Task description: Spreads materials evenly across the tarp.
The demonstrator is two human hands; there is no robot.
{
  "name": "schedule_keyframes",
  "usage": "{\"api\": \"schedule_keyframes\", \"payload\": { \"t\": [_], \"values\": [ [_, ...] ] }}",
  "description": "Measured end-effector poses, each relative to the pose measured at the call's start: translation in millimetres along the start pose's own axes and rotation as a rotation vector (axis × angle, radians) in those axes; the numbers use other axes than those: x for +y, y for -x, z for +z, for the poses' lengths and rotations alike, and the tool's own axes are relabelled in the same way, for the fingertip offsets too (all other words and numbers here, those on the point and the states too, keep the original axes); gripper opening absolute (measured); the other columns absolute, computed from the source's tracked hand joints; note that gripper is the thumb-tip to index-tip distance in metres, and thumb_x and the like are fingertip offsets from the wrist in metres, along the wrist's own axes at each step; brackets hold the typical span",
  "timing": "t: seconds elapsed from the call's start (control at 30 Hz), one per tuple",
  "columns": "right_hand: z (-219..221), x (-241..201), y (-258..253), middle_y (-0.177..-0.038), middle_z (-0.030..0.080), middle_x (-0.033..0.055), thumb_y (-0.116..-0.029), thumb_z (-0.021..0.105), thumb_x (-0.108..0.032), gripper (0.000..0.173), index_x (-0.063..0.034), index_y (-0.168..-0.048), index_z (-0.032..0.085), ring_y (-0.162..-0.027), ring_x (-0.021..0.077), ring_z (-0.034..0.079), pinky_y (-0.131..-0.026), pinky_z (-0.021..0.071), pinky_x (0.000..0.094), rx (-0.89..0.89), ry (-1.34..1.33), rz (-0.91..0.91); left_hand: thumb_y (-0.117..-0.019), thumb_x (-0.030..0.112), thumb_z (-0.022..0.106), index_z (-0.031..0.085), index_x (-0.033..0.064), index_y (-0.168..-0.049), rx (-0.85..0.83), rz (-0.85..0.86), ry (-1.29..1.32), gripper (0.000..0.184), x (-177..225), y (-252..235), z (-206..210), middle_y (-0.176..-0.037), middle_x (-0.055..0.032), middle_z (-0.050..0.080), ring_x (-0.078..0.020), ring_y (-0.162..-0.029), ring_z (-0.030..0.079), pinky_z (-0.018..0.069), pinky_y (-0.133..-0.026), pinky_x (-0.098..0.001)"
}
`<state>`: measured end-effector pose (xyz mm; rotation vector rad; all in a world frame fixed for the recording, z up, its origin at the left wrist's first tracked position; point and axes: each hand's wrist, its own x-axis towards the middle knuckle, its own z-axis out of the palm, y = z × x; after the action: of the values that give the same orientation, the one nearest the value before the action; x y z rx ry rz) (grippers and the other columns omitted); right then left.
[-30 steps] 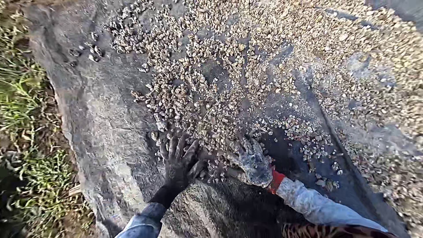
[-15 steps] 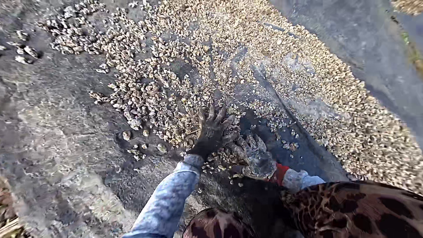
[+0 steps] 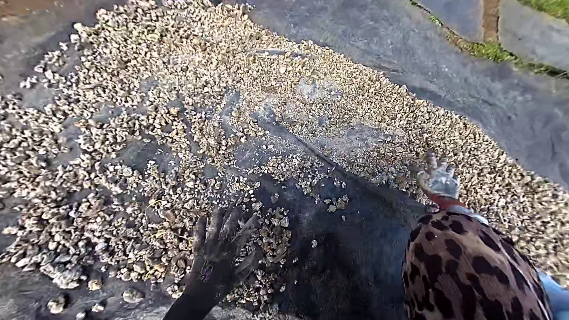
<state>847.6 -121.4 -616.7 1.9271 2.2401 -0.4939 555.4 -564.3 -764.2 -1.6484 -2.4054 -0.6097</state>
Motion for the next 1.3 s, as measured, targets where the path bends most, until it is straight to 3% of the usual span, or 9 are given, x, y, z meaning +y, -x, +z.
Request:
{"api": "schedule_keyframes", "payload": {
  "t": [0.17, 0.37, 0.47, 0.53, 0.67, 0.8, 0.9, 1.13, 1.3],
  "values": [
    [36.1, 90.7, -156.0, -0.155, 0.038, 0.035, -0.1065, 0.048, -0.047, 0.069, -0.0106, -0.162, 0.028, -0.14, 0.0563, 0.04, -0.108, 0.0323, 0.0762, 0.167, -0.099, 0.066, -0.097, 0.068, 0.038, 0.051, 0.0256, -0.152, -0.104, 0.237, -0.035, 0.071, 23.3, -117.2, 6.3, -0.159, -0.0217, 0.043, -0.0539, -0.147, 0.033, 0.0199, -0.112, -0.0791],
    [71.0, 37.9, -89.5, -0.167, 0.031, 0.017, -0.0958, 0.046, -0.07, 0.08, -0.0226, -0.159, 0.039, -0.15, 0.0409, 0.035, -0.118, 0.0292, 0.065, 0.032, -0.047, -0.375, -0.0996, 0.058, 0.051, 0.038, 0.0165, -0.16, -0.346, 0.243, 0.04, 0.074, 124.1, -338.8, 120.4, -0.168, -0.0196, 0.026, -0.0472, -0.156, 0.013, 0.0031, -0.121, -0.0707],
    [34.5, 39.7, -111.8, -0.153, 0.055, -0.0011, -0.1038, 0.044, -0.058, 0.055, -0.042, -0.156, 0.042, -0.133, 0.027, 0.059, -0.108, 0.0448, 0.0626, -0.038, -0.213, -0.533, -0.1029, 0.059, 0.044, 0.041, 0.0227, -0.159, -0.341, 0.189, 0.179, 0.067, 210.5, -415.8, 181.7, -0.164, -0.02, 0.034, -0.0489, -0.153, 0.021, 0.008, -0.118, -0.0737],
    [2.5, 60.2, -176.0, -0.148, 0.06, 0.0044, -0.1042, 0.044, -0.057, 0.053, -0.037, -0.152, 0.05, -0.131, 0.0336, 0.06, -0.101, 0.045, 0.0706, 0.217, -0.23, -0.484, -0.0962, 0.069, 0.05, 0.042, 0.0336, -0.157, -0.433, 0.164, 0.296, 0.071, 262.2, -433.3, 217.3, -0.166, -0.0135, 0.034, -0.0452, -0.154, 0.021, 0.0099, -0.118, -0.0727],
    [0.7, 75.3, -300.0, -0.169, 0.024, 0.0193, -0.0984, 0.032, -0.072, 0.075, -0.0349, -0.163, 0.028, -0.155, 0.05, 0.015, -0.116, 0.0139, 0.0778, 0.369, -0.038, -0.174, -0.0797, 0.065, 0.075, 0.049, 0.0251, -0.154, -0.557, 0.165, 0.265, 0.088, 295.4, -381.9, 212.8, -0.165, -0.015, 0.035, -0.0465, -0.154, 0.019, 0.0093, -0.119, -0.0737],
    [58.6, 59.0, -202.5, -0.168, 0.029, 0.0102, -0.0962, 0.045, -0.069, 0.068, -0.0403, -0.157, 0.039, -0.154, 0.0423, 0.024, -0.114, 0.0272, 0.0739, 0.305, -0.125, -0.482, -0.0854, 0.065, 0.068, 0.065, 0.0246, -0.14, -0.502, 0.017, 0.189, 0.068, 260.0, -298.3, 178.4, -0.159, -0.0119, 0.046, -0.043, -0.153, 0.025, 0.0103, -0.122, -0.069],
    [100.7, 21.1, -119.7, -0.167, 0.035, 0.0045, -0.0871, 0.054, -0.075, 0.075, -0.0431, -0.154, 0.045, -0.155, 0.0417, 0.023, -0.116, 0.0207, 0.0751, 0.15, -0.125, -0.651, -0.0805, 0.061, 0.073, 0.076, 0.0285, -0.123, -0.36, -0.136, 0.167, 0.053, 231.9, -243.6, 147.5, -0.145, -0.0108, 0.061, -0.0491, -0.148, 0.031, 0.008, -0.118, -0.0748],
    [161.6, -79.4, -35.7, -0.167, 0.031, 0.0154, -0.0883, 0.053, -0.076, 0.07, -0.0466, -0.152, 0.046, -0.151, 0.0447, 0.029, -0.113, 0.0246, 0.0733, -0.092, -0.066, -1.198, -0.0739, 0.054, 0.077, 0.077, 0.0231, -0.118, -0.091, -0.505, 0.057, 0.054, 160.0, -107.4, 96.0, -0.156, -0.008, 0.051, -0.0461, -0.153, 0.024, 0.0048, -0.118, -0.0763],
    [193.6, -135.9, 5.3, -0.167, 0.029, 0.0166, -0.0883, 0.055, -0.072, 0.075, -0.0415, -0.156, 0.042, -0.151, 0.0473, 0.026, -0.113, 0.0206, 0.0767, -0.123, -0.017, -1.486, -0.0871, 0.048, 0.07, 0.072, 0.0284, -0.128, 0.054, -0.79, -0.006, 0.045, 147.6, -47.8, 76.4, -0.152, -0.0029, 0.055, -0.0342, -0.15, 0.036, 0.0128, -0.124, -0.0645]
  ]
}}
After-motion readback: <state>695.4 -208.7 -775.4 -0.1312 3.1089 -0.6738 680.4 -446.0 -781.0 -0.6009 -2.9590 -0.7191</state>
